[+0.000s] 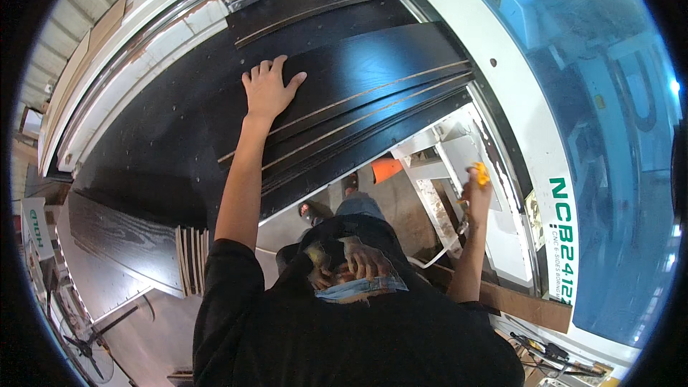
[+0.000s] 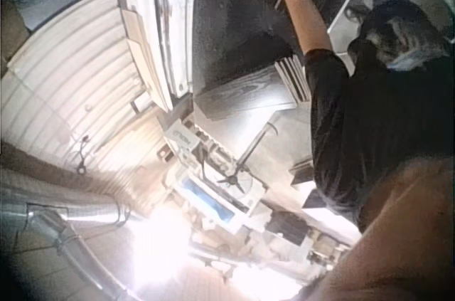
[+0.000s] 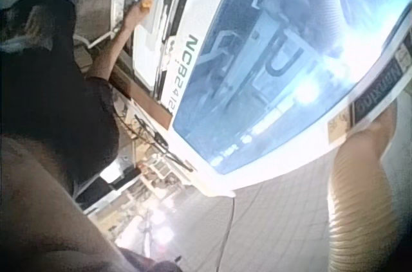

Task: The person feeds dark wood panels into an edge-banding machine by hand, using a small yellow tool to clear debris or guide the board.

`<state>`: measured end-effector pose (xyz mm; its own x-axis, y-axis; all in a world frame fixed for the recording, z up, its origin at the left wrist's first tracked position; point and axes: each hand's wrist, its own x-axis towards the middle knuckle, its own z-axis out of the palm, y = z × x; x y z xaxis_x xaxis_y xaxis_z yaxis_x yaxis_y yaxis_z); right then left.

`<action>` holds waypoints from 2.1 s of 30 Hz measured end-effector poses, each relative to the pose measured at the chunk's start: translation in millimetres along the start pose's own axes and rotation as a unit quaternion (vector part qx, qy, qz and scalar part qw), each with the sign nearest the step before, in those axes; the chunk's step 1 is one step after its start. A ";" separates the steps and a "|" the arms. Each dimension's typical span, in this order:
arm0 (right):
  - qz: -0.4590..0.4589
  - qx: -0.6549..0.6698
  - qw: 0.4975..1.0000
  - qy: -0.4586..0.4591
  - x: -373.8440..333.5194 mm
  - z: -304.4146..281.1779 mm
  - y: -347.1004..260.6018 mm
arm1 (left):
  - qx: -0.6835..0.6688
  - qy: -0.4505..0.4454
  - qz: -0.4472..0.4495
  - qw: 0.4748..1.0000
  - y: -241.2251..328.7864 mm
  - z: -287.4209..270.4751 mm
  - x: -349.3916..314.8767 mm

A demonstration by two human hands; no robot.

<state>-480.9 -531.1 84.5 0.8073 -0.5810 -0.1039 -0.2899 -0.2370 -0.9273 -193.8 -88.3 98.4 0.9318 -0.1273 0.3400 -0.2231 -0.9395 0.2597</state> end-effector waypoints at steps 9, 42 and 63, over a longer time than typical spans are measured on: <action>0.095 0.066 0.985 -0.127 18.4 18.4 13.2 | -0.061 0.010 0.043 0.997 2.3 2.8 0.4; 0.177 -0.128 0.975 -0.038 18.7 41.9 33.6 | -0.086 -0.128 0.024 0.988 94.0 33.2 37.9; 0.083 -0.123 0.956 -0.253 50.7 27.4 -108.2 | -0.108 -0.138 0.012 0.984 88.8 33.2 38.9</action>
<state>-394.4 -513.6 169.8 0.8673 -0.1904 -0.4599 -0.4969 -0.3874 -0.7765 -167.9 -187.3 104.7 0.9612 -0.2580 0.0972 -0.2736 -0.8493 0.4514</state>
